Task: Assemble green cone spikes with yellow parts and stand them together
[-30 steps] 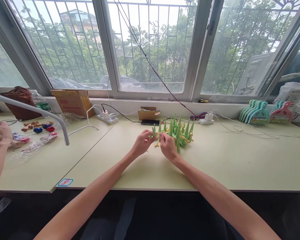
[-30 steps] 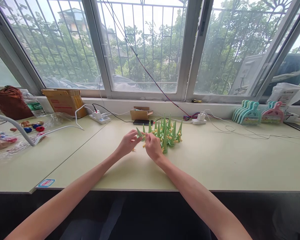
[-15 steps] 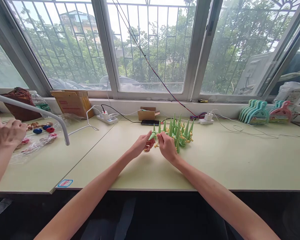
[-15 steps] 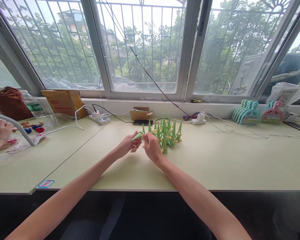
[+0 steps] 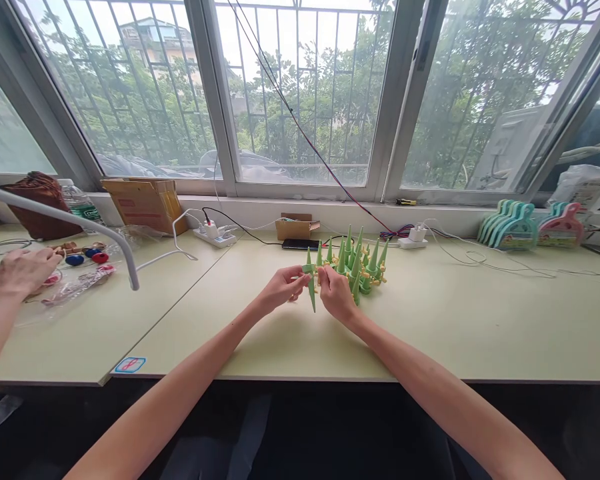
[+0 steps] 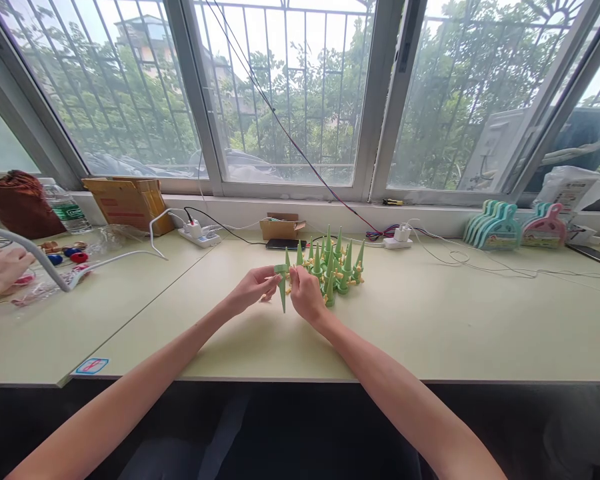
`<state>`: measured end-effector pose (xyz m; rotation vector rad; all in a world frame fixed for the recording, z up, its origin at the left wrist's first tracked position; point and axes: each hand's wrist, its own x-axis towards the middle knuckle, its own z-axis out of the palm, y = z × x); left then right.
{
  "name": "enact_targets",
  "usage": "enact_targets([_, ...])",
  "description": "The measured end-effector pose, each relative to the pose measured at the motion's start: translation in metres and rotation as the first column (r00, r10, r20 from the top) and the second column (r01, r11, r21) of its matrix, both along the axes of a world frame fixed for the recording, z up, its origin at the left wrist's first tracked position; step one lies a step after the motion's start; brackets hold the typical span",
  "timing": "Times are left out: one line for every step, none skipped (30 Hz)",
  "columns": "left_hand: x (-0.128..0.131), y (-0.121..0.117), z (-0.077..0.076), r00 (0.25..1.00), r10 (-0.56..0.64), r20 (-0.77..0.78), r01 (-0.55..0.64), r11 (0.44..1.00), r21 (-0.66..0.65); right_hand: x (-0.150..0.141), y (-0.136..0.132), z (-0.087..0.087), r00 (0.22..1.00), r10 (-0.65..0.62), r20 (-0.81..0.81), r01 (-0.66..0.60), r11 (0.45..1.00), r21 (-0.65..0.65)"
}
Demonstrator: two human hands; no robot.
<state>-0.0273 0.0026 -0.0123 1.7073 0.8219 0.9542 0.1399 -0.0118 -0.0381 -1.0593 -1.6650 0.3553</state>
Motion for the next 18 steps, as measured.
enact_targets([0.0001, -0.0003, 0.0001, 1.0, 0.005, -0.009, -0.004, 1.0, 0.017, 0.0002, -0.0001, 0.0004, 1.0, -0.003, -0.001, 0.003, 1.0, -0.003])
enact_targets([0.0, -0.0001, -0.0002, 1.0, 0.008, -0.019, -0.008, 0.999, 0.038, 0.0003, -0.0003, 0.0008, 1.0, -0.005, -0.002, 0.005, 1.0, -0.006])
enact_targets([-0.0002, 0.0005, -0.001, 0.999, 0.015, -0.033, -0.013, 0.998, 0.065, 0.0004, -0.0004, 0.0012, 1.0, -0.006, -0.003, 0.006, 1.0, -0.007])
enact_targets([-0.0005, 0.0014, -0.0021, 0.998, 0.027, -0.05, -0.022, 0.995, 0.098, 0.0004, -0.0005, 0.0016, 1.0, -0.007, -0.004, 0.007, 1.0, -0.008])
enact_targets([-0.0006, 0.0026, -0.0033, 0.997, 0.044, -0.068, -0.035, 0.99, 0.135, 0.0003, -0.0006, 0.002, 1.0, -0.008, -0.004, 0.007, 1.0, -0.008])
enact_targets([-0.0006, 0.0038, -0.0046, 0.995, 0.067, -0.08, -0.052, 0.983, 0.177, 0.0002, -0.0005, 0.0022, 1.0, -0.008, -0.004, 0.008, 1.0, -0.008])
enact_targets([-0.0004, 0.005, -0.0058, 0.992, 0.091, -0.086, -0.07, 0.972, 0.222, 0.0001, -0.0004, 0.0023, 1.0, -0.009, -0.004, 0.009, 1.0, -0.007])
enact_targets([0.0001, 0.0059, -0.0067, 0.989, 0.116, -0.088, -0.088, 0.959, 0.27, 0.0, -0.0001, 0.0024, 1.0, -0.008, -0.005, 0.008, 1.0, -0.006])
enact_targets([0.0008, 0.0066, -0.0073, 0.987, 0.139, -0.085, -0.106, 0.943, 0.315, -0.0002, 0.0002, 0.0022, 1.0, -0.007, -0.007, 0.007, 1.0, -0.007])
enact_targets([0.0017, 0.007, -0.0075, 0.984, 0.16, -0.081, -0.122, 0.928, 0.352, -0.0004, 0.0006, 0.0021, 1.0, -0.007, -0.01, 0.007, 1.0, -0.009])
enact_targets([0.0028, 0.0071, -0.0073, 0.981, 0.177, -0.079, -0.135, 0.917, 0.376, -0.0007, 0.001, 0.0018, 1.0, -0.008, -0.014, 0.008, 1.0, -0.012])
enact_targets([0.0039, 0.007, -0.007, 0.979, 0.187, -0.078, -0.143, 0.911, 0.387, -0.0011, 0.0013, 0.0016, 1.0, -0.008, -0.018, 0.008, 1.0, -0.015])
enact_targets([0.005, 0.0067, -0.0064, 0.979, 0.19, -0.079, -0.146, 0.911, 0.386, -0.0015, 0.0015, 0.0015, 1.0, -0.008, -0.023, 0.008, 1.0, -0.018])
enact_targets([0.006, 0.0063, -0.0057, 0.979, 0.19, -0.075, -0.149, 0.915, 0.374, -0.002, 0.0017, 0.0014, 1.0, -0.008, -0.028, 0.007, 1.0, -0.018])
enact_targets([0.007, 0.0058, -0.0049, 0.979, 0.191, -0.067, -0.156, 0.923, 0.353, -0.0024, 0.0017, 0.0015, 0.999, -0.006, -0.033, 0.006, 1.0, -0.014])
enact_targets([0.0077, 0.0053, -0.0041, 0.98, 0.194, -0.053, -0.167, 0.932, 0.322, -0.0028, 0.0017, 0.0017, 0.999, -0.003, -0.037, 0.003, 1.0, -0.007])
enact_targets([0.0083, 0.0048, -0.003, 0.979, 0.2, -0.031, -0.183, 0.943, 0.279, -0.0031, 0.0016, 0.002, 0.999, 0.0, -0.042, 0.0, 1.0, 0.002])
enact_targets([0.0086, 0.0042, -0.0018, 0.978, 0.207, -0.006, -0.201, 0.953, 0.226, -0.0033, 0.0015, 0.0024, 0.999, 0.003, -0.044, -0.002, 1.0, 0.013])
